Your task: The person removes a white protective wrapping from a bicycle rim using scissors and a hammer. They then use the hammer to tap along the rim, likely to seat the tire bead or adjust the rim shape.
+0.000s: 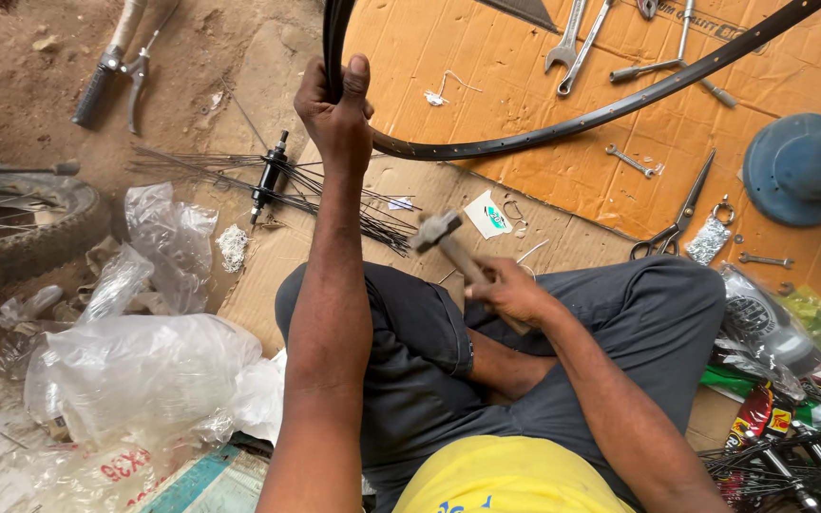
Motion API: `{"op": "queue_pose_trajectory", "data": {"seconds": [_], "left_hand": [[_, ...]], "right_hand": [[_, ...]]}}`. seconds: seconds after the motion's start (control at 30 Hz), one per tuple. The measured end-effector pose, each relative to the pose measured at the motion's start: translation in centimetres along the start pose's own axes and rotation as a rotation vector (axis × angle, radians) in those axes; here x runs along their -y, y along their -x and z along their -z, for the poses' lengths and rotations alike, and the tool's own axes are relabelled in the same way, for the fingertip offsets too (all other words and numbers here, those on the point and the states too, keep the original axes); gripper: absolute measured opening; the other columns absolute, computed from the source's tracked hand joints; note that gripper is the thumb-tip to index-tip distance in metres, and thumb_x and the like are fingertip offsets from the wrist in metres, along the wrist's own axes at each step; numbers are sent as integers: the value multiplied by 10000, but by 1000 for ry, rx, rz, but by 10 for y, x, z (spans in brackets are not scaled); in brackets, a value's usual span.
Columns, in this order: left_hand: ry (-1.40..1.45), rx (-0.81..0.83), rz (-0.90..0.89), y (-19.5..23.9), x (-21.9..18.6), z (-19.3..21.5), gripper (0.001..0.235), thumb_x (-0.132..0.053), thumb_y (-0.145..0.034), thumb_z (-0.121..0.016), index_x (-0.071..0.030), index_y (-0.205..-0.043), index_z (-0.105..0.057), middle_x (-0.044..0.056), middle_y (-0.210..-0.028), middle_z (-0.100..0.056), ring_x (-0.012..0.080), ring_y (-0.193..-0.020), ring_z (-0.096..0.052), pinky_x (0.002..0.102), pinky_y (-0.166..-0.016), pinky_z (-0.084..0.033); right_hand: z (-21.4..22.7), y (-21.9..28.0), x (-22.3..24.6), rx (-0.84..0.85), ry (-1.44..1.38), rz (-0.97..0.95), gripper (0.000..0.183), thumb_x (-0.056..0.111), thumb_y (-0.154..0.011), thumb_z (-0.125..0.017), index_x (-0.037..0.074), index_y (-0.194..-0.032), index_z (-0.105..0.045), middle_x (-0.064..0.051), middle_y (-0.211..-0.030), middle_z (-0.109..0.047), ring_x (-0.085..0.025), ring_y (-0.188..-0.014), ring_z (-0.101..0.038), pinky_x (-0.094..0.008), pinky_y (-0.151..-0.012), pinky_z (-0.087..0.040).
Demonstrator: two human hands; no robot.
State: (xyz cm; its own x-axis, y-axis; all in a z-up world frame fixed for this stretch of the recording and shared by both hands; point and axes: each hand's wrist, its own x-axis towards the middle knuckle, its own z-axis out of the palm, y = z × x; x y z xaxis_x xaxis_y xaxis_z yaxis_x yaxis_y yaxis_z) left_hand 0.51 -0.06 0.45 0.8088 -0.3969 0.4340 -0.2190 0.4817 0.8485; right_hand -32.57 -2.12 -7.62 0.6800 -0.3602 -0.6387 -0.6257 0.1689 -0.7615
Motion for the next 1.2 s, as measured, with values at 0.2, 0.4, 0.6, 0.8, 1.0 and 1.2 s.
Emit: {"op": "queue_pose_trajectory", "data": {"seconds": [0.2,0.4,0.6,0.8,1.0,1.2], "left_hand": [[-195,-101,-142,-12,1,-6,487,-469,-1051,-630,-140,-730,-468,-79,-665,-381,46,-609,-315,277,-568,-230],[-263,-122,-220,-9,18,-3,423,-467,-1076,-585,-123,-835,-637,-57,-702,-409,58,-638,-327,284,-586,-246],[-275,-161,-117,-7,23,5,461,-491,-1044,-554,-154,-731,-514,-98,-620,-362,30,-526,-310,254,-472,-221],[-311,-113,-207,-3,14,2,471,-475,-1084,-589,-103,-797,-552,-64,-676,-387,62,-627,-320,292,-571,-236],[-316,-132,-212,-8,10,-5,460,-464,-1079,-593,-124,-774,-541,-71,-659,-396,52,-610,-336,286,-565,-231],[20,-254,-74,-17,-15,7,458,-386,-1038,-690,-73,-730,-559,-12,-605,-474,76,-481,-318,298,-470,-249]], "right_hand": [[32,26,68,-445,-24,604,765,48,-876,-743,25,-1559,-400,-89,-1009,-676,-112,-803,-664,-283,-656,-572],[0,14,126,-548,-332,579,881,12,-954,-621,161,-1674,-134,-44,-838,-609,-75,-569,-578,-269,-462,-536],[-21,-41,106,-429,-154,179,886,58,-892,-666,218,-1636,-212,-11,-757,-605,-83,-476,-543,-287,-376,-494],[42,29,130,-600,-310,587,646,159,-1060,-593,149,-1651,-331,-5,-825,-590,-53,-536,-542,-251,-417,-481],[47,73,152,-1147,6,1200,588,147,-1113,-588,125,-1657,-365,-105,-934,-603,-140,-645,-589,-292,-520,-519],[9,-28,143,-867,302,755,689,117,-1035,-562,148,-1673,-305,-193,-1027,-571,-232,-723,-586,-347,-587,-526]]}}
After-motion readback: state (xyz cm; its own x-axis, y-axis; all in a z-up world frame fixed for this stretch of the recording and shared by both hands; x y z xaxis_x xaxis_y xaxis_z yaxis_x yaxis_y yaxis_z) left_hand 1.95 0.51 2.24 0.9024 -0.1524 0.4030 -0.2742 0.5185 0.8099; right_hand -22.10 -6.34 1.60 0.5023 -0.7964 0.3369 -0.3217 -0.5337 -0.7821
